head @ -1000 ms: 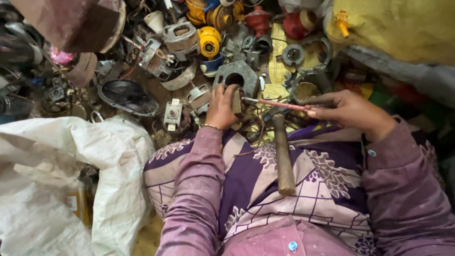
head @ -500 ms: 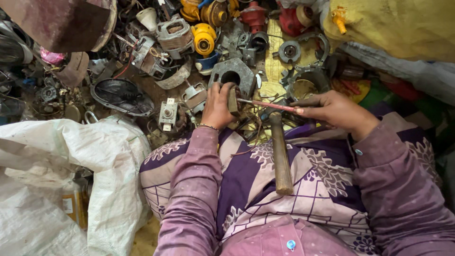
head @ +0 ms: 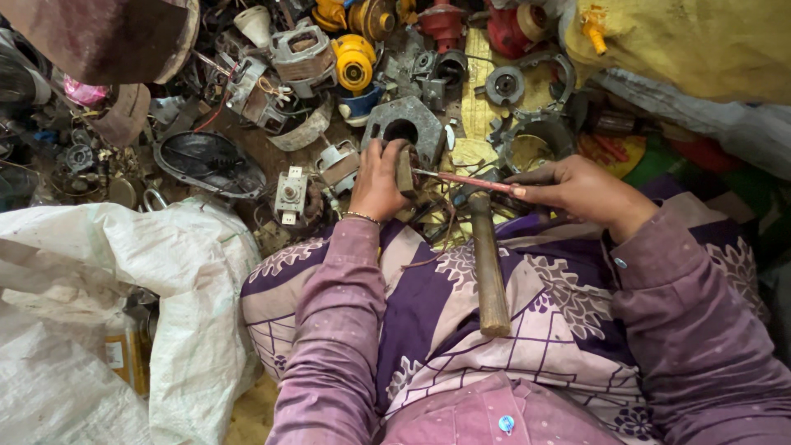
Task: The person sits on the floor and uses a hammer and a metal rod to dismantle a cylindrical electrical component. They repeatedly strike the component to separate parts and extract copper windings.
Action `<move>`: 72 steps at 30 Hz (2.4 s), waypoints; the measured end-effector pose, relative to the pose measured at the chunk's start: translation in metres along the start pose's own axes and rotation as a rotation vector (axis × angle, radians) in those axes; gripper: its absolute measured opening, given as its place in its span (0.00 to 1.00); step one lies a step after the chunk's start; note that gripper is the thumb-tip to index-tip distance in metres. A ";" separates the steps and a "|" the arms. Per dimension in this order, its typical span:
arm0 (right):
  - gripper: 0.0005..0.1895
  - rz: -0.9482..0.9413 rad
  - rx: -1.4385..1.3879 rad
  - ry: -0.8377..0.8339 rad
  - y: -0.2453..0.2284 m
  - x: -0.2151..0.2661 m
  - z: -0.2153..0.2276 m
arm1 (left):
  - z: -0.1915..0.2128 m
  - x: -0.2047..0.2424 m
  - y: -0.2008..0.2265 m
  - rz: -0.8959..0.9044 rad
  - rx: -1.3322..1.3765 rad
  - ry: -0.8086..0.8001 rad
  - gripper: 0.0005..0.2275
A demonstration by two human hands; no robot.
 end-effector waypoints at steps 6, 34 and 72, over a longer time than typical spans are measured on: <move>0.20 0.065 0.466 0.092 0.004 -0.018 -0.024 | -0.006 0.002 -0.006 -0.037 -0.006 0.040 0.41; 0.22 0.154 0.034 0.088 -0.021 0.010 0.003 | 0.003 -0.004 0.002 -0.007 0.026 -0.011 0.44; 0.17 -0.102 -0.095 0.038 0.035 -0.051 -0.011 | -0.003 -0.001 -0.014 -0.079 -0.093 -0.027 0.40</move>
Point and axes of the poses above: each hand's wrist, its own x-axis away from the middle knuckle, its own z-axis out of the back of the hand, y = z × x, the point moved 1 cm from there along -x, towards the middle knuckle, and after that the axes turned 1 degree about -y, right-handed, at the moved point
